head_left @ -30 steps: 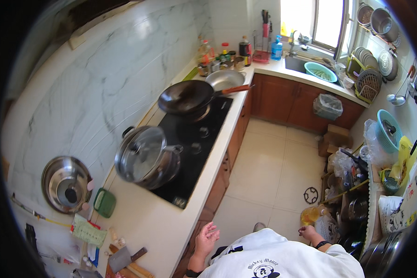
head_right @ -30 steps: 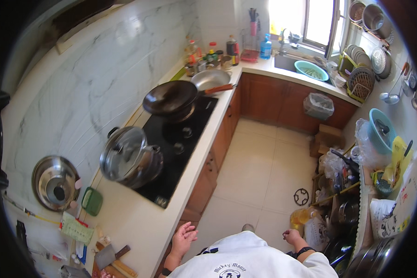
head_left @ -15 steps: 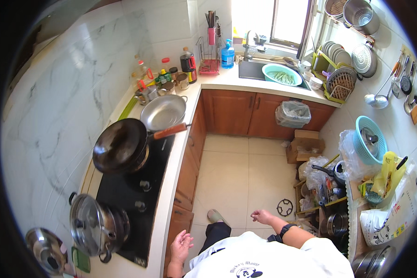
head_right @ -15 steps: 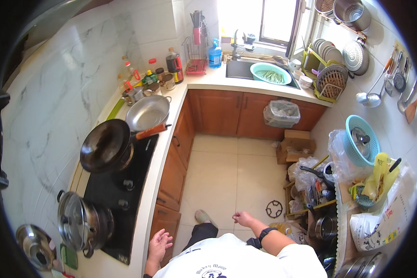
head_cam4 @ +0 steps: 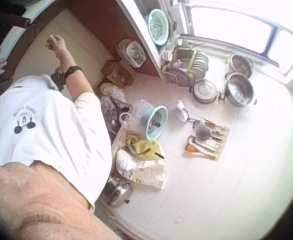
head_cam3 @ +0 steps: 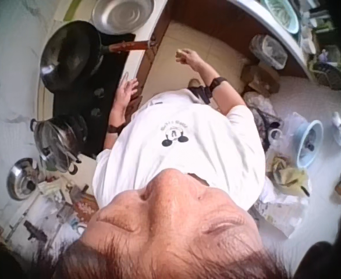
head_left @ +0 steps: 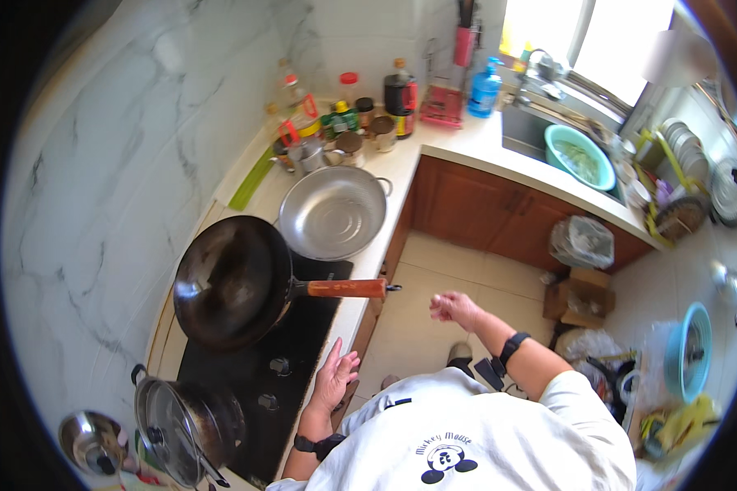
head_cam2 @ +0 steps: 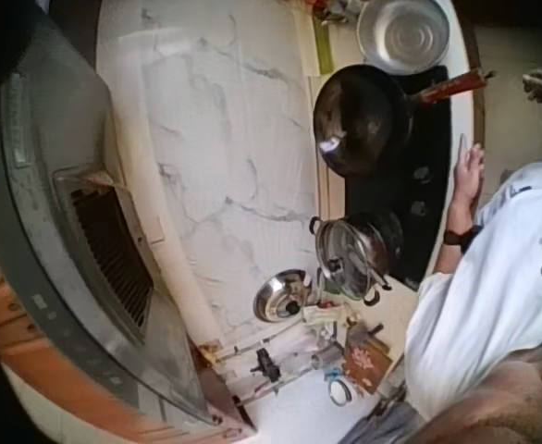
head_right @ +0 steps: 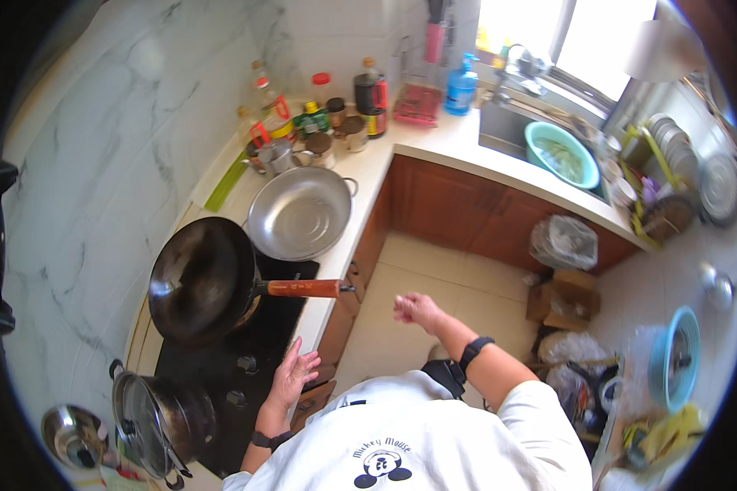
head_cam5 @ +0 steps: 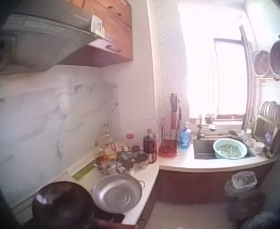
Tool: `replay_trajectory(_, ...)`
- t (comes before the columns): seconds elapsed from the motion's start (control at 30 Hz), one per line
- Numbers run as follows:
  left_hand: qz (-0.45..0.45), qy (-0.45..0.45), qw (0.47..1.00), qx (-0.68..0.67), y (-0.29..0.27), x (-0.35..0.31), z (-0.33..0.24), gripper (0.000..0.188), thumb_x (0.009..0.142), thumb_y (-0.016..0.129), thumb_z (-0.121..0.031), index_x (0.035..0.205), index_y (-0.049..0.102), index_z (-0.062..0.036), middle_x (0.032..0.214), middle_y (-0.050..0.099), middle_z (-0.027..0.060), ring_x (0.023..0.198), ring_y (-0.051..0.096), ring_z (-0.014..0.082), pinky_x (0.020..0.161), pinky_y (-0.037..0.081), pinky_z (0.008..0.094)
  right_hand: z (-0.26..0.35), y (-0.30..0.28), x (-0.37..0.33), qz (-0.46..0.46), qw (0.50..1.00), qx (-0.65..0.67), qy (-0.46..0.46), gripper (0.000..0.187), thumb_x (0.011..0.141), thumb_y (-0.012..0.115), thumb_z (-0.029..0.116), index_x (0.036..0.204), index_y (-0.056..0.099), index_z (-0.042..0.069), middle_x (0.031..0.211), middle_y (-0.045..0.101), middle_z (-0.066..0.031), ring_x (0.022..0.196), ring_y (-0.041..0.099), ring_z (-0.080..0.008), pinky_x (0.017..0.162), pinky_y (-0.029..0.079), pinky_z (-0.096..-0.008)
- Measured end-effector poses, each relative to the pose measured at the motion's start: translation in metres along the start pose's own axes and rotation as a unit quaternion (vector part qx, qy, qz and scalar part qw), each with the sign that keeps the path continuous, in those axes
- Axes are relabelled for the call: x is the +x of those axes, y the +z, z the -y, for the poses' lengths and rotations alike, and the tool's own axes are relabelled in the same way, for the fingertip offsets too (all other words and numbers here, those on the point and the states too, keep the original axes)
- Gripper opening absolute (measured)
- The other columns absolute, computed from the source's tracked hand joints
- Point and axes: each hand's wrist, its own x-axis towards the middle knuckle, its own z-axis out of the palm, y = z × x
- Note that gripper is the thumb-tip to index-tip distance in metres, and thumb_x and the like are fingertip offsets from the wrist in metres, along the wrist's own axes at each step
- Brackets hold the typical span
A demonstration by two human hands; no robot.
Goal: The person chops raw meat on a wooden cutting board using a cleaver, then washes green beans in a bowl and transfers them to a colander. They unwrap and trim green onions, discarding the roots into a trash bin.
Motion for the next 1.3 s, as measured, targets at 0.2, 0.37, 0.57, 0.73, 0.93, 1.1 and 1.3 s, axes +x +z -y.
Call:
replay_trajectory(0.2, -0.087, -0.004, 0.994, -0.068, 0.038, 0.032, -0.007, 0.095, 0.088, 0.047, -0.069, 0.155, 0.016, -0.0092, 0.154, 0.025, 0.0239, 0.139, 0.035, 0.0372, 0.103, 0.043, 0.0491, 0.128, 0.03, 0.132, 0.096, 0.995, 0.024, 0.017, 0.07, 0.087, 0.066, 0.054, 0.127, 0.052, -0.002, 0.104, 0.061, -0.0079, 0.086, 0.063, -0.0155, 0.073, 0.055, -0.0278)
replay_trajectory(0.37, -0.131, 0.022, 0.972, -0.195, 0.089, 0.047, -0.031, 0.097, 0.084, 0.043, -0.077, 0.153, 0.023, -0.0112, 0.158, 0.02, 0.0179, 0.141, 0.031, 0.0362, 0.106, 0.037, 0.0541, 0.167, 0.044, 0.2, 0.141, 0.986, -0.018, 0.089, 0.069, 0.085, 0.069, 0.051, 0.123, 0.052, -0.005, 0.108, 0.061, -0.0133, 0.09, 0.065, -0.0215, 0.075, 0.057, -0.0307)
replay_trajectory(0.57, -0.21, 0.026, 0.952, -0.221, 0.121, 0.087, -0.058, 0.089, 0.084, 0.037, -0.08, 0.144, 0.038, -0.0134, 0.139, 0.051, 0.01, 0.135, 0.041, 0.0273, 0.102, 0.039, 0.0513, 0.179, 0.018, 0.229, 0.091, 0.989, -0.106, 0.053, 0.019, 0.082, 0.061, 0.014, 0.086, 0.067, -0.003, 0.076, 0.065, -0.011, 0.068, 0.064, -0.0206, 0.064, 0.055, -0.0311)
replay_trajectory(0.73, -0.204, 0.027, 0.952, -0.227, 0.122, 0.104, -0.07, 0.091, 0.078, 0.036, -0.086, 0.127, 0.054, -0.0111, 0.129, 0.057, 0.0058, 0.123, 0.05, 0.0226, 0.1, 0.04, 0.0503, 0.18, -0.096, 0.19, 0.094, 0.995, 0.014, 0.038, 0.027, 0.081, 0.062, 0.012, 0.102, 0.065, -0.005, 0.091, 0.066, -0.011, 0.076, 0.063, -0.0188, 0.068, 0.055, -0.0305)
replay_trajectory(0.93, -0.159, 0.026, 0.941, -0.299, 0.13, 0.121, -0.076, 0.11, 0.075, 0.028, -0.091, 0.142, 0.04, -0.0048, 0.14, 0.049, 0.0185, 0.135, 0.04, 0.0315, 0.106, 0.031, 0.0603, 0.218, -0.29, 0.141, -0.096, 0.994, 0.015, 0.052, 0.016, 0.08, 0.06, 0.008, 0.092, 0.061, -0.001, 0.083, 0.06, -0.009, 0.066, 0.059, -0.0157, 0.06, 0.055, -0.0267)
replay_trajectory(1.1, -0.169, -0.004, 0.925, -0.341, 0.14, 0.143, -0.08, 0.113, 0.076, 0.031, -0.089, 0.144, 0.035, 0.0013, 0.141, 0.047, 0.024, 0.135, 0.04, 0.0353, 0.106, 0.03, 0.0648, 0.227, -0.37, 0.184, -0.25, 0.952, 0.174, -0.033, 0.016, 0.083, 0.055, 0.004, 0.095, 0.058, -0.005, 0.087, 0.056, -0.0097, 0.076, 0.06, -0.0191, 0.071, 0.061, -0.0306)
replay_trajectory(1.3, -0.205, -0.007, 0.896, -0.393, 0.165, 0.176, -0.1, 0.089, 0.087, 0.039, -0.075, 0.129, 0.053, 0.0014, 0.13, 0.058, 0.0204, 0.132, 0.046, 0.0338, 0.104, 0.034, 0.0651, 0.239, -0.434, 0.235, -0.243, 0.949, 0.2, 0.002, 0.017, 0.084, 0.051, 0.006, 0.1, 0.055, -0.001, 0.09, 0.057, -0.0102, 0.075, 0.06, -0.0202, 0.069, 0.059, -0.0287)
